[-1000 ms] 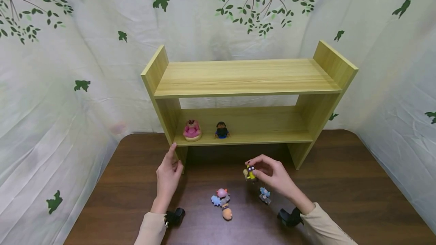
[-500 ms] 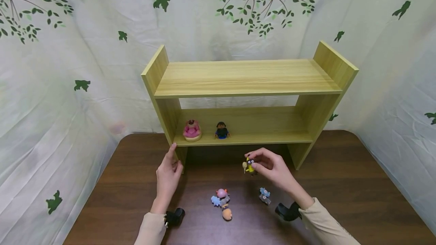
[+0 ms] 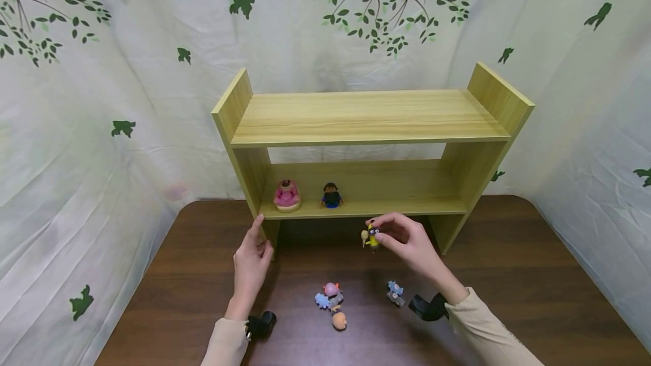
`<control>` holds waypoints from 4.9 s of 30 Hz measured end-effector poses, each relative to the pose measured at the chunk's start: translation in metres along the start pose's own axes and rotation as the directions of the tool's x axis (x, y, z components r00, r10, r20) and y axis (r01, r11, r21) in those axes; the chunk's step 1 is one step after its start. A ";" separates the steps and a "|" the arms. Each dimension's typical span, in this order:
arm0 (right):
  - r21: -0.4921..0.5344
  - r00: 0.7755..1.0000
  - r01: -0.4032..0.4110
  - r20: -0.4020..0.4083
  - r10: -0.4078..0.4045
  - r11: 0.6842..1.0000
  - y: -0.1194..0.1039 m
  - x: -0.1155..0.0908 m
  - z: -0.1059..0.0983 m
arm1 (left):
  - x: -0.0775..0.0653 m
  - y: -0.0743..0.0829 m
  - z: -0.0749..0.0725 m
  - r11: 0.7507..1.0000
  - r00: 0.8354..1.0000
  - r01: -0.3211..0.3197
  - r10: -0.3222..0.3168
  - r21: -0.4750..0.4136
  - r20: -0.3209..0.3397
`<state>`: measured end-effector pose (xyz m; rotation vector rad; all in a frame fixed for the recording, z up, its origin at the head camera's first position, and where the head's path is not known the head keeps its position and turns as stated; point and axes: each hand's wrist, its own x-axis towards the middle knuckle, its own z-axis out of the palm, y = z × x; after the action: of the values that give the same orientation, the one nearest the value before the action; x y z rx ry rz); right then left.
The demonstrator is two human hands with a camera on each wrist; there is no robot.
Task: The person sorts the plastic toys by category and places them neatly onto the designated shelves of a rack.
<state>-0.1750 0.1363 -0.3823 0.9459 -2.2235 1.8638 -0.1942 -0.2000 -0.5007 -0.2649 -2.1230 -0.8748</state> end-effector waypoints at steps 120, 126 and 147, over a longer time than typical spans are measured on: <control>-0.104 0.981 0.142 -0.118 -0.153 0.984 0.008 0.058 -0.011 | -0.002 -0.003 0.001 1.000 1.000 -0.006 0.006 0.014 0.000; -0.102 0.980 0.145 -0.125 -0.157 0.984 0.008 0.058 -0.011 | -0.002 -0.003 0.001 1.000 1.000 0.000 0.000 0.014 0.005; -0.053 0.975 0.143 -0.166 -0.150 0.988 0.005 0.049 -0.019 | -0.001 -0.002 0.001 1.000 0.999 -0.029 0.029 0.007 -0.018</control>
<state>-0.2230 0.1344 -0.3599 0.8822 -2.0280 1.7572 -0.1954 -0.2008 -0.5030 -0.2828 -2.0995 -0.8502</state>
